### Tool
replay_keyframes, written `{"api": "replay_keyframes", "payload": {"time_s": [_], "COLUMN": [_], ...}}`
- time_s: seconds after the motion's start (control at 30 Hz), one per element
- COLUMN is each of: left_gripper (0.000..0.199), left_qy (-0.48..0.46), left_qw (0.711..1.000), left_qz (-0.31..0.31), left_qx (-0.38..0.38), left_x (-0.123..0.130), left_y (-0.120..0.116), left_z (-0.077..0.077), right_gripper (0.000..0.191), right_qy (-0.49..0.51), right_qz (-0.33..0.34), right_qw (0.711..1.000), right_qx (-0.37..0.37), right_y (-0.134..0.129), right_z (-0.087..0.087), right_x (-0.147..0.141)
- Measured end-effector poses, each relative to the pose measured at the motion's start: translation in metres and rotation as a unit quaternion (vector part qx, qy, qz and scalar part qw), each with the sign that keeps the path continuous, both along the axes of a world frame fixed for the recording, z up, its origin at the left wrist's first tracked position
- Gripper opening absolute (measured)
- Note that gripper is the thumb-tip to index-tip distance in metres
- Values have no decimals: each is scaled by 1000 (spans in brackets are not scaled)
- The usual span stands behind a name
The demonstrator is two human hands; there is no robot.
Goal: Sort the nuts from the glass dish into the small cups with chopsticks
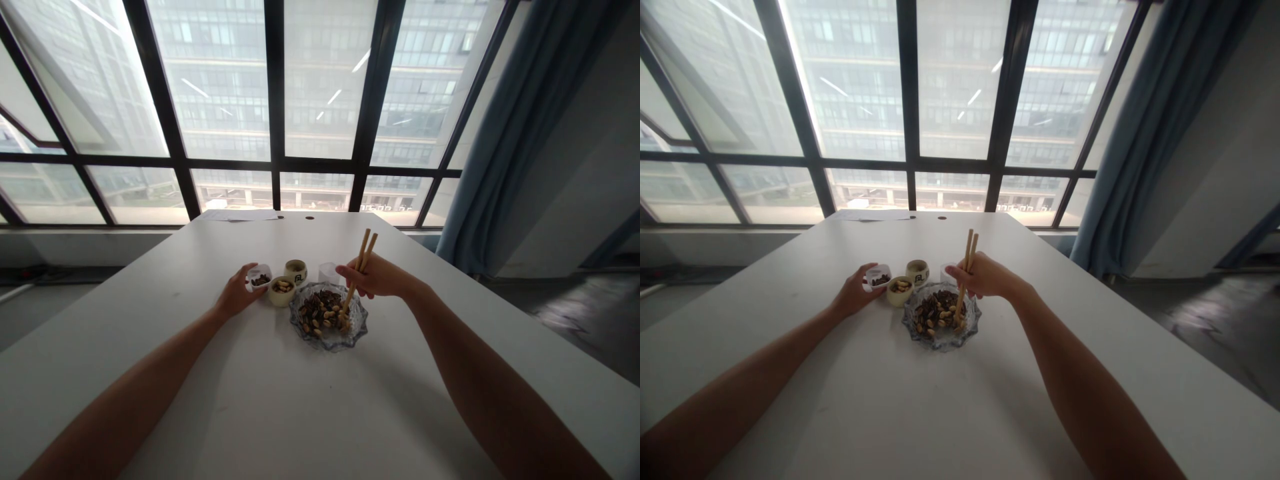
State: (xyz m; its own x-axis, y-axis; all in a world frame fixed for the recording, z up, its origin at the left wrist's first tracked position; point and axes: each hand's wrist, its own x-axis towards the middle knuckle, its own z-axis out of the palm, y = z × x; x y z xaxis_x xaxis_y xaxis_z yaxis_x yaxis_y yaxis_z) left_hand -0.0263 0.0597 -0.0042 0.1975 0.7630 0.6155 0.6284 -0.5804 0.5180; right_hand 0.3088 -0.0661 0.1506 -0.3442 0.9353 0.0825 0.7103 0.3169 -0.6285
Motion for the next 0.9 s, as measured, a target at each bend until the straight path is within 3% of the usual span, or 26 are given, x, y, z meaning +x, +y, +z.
{"api": "replay_keyframes", "payload": {"time_s": [0.1, 0.23, 0.33, 0.47, 0.6, 0.8, 0.9], "left_gripper": [66, 66, 66, 67, 66, 65, 65], "left_qy": [0, 1, 0, 0, 2, 1, -2], "left_qw": [1000, 1000, 1000, 1000, 1000, 1000, 1000], "left_qz": [2, 4, 5, 2, 0, 4, -3], "left_qx": [-1, -1, -3, -3, -2, 2, 2], "left_x": [0, -1, -1, 0, 0, 1, 0], "left_y": [1, 1, 1, 0, 1, -1, -1], "left_z": [-1, -1, -1, 0, -1, -1, -1], "right_gripper": [62, 60, 57, 58, 61, 63, 65], "right_qy": [117, 338, 409, 391, 348, 311, 275], "right_qz": [-55, -159, -167, -151, -135, -108, -105], "right_qw": [991, 926, 897, 900, 901, 913, 932], "right_qx": [39, 48, 20, 120, 222, 242, 213], "right_y": [9, 31, 42, 38, 30, 66, 88], "right_z": [-3, -8, -13, -17, -23, -47, -56], "right_x": [7, 22, 30, 24, -3, -34, -36]}}
